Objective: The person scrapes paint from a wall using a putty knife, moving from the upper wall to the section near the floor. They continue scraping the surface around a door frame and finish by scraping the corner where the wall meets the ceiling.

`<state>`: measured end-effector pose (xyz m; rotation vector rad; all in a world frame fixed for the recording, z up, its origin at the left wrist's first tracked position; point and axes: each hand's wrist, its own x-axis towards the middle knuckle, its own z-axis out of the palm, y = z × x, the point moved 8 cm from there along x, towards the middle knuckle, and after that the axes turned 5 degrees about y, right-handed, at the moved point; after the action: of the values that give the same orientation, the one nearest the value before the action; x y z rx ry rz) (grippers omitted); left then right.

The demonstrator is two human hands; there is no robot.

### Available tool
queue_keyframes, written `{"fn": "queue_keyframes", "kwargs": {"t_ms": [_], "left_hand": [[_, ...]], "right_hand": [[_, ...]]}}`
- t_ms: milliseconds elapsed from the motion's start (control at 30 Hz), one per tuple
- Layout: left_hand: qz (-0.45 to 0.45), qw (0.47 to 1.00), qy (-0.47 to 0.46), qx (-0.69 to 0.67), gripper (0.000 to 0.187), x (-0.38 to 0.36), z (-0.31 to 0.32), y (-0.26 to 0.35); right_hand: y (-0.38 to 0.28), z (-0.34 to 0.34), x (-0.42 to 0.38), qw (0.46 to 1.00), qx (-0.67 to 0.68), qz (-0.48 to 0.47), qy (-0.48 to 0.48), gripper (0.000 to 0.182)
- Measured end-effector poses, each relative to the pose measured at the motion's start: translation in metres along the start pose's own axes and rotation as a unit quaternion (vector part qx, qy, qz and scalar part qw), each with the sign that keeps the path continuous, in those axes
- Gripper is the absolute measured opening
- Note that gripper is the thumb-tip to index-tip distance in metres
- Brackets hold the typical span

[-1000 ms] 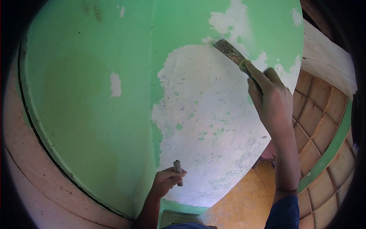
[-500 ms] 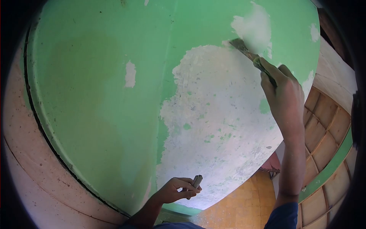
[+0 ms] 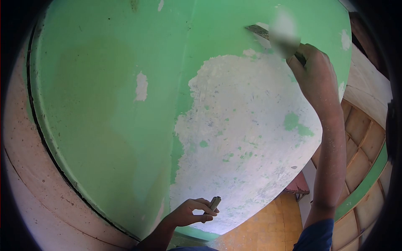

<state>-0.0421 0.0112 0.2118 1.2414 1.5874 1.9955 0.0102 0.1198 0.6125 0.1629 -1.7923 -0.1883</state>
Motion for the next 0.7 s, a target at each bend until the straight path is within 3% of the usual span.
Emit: {"fn": "queue_keyframes", "kwargs": {"t_ms": [167, 267, 433, 700], "left_hand": [[-0.008, 1.0, 0.018, -0.001, 0.018, -0.01, -0.018, -0.002], [0.032, 0.999, 0.024, 0.015, 0.018, -0.009, -0.024, 0.003], [0.079, 0.997, 0.006, 0.004, 0.018, -0.005, -0.016, 0.015], [0.035, 0.999, 0.029, -0.013, 0.015, -0.01, -0.027, 0.003]], "right_hand": [[0.011, -0.022, -0.004, 1.0, -0.008, 0.008, 0.022, 0.025], [0.018, -0.017, 0.0, 0.999, -0.024, 0.032, 0.006, 0.025], [0.009, -0.003, 0.018, 0.996, -0.083, -0.007, 0.037, 0.024], [0.006, -0.011, 0.015, 0.999, -0.043, -0.004, 0.001, 0.024]]}}
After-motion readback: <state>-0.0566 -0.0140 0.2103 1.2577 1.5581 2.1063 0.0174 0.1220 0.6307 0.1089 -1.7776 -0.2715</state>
